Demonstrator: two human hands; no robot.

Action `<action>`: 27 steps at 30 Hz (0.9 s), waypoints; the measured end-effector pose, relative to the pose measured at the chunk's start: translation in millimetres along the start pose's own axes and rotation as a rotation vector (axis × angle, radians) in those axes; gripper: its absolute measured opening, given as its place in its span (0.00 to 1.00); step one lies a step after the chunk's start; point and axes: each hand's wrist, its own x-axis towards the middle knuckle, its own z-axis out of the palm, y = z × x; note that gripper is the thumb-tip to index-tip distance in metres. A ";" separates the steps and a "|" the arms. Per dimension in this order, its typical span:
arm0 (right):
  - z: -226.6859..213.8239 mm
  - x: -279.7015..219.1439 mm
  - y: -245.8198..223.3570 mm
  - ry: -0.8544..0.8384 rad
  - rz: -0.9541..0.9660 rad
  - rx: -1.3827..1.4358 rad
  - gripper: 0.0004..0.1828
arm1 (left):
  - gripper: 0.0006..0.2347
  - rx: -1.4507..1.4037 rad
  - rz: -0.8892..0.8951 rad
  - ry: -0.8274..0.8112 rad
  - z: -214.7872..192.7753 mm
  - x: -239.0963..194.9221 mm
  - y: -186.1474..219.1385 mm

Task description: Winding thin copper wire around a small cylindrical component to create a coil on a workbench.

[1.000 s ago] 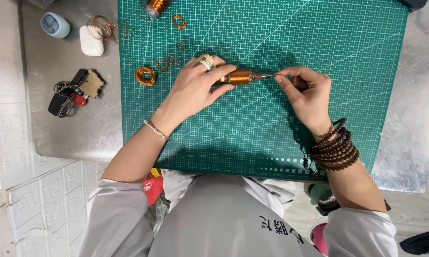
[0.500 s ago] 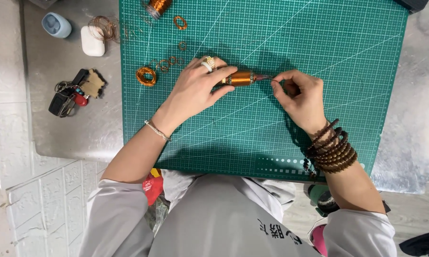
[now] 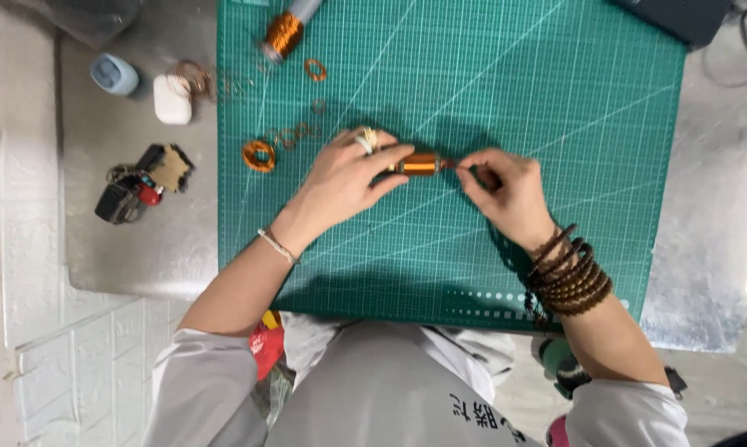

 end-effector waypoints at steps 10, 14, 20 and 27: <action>-1.8 3.9 -27.4 -0.010 -0.074 -0.168 0.04 | 0.13 -0.005 -0.021 -0.034 -0.4 3.2 9.1; -6.0 -0.8 -22.1 -0.013 -0.129 -0.327 0.03 | 0.13 -0.009 -0.024 -0.038 -1.2 3.9 9.2; -1.0 -2.7 -18.6 -0.008 -0.173 -0.431 0.02 | 0.13 -0.016 -0.017 -0.017 -0.5 2.4 8.1; 1.4 2.6 -31.3 0.019 -0.185 -0.404 0.03 | 0.12 -0.026 -0.009 0.007 -3.3 1.8 9.6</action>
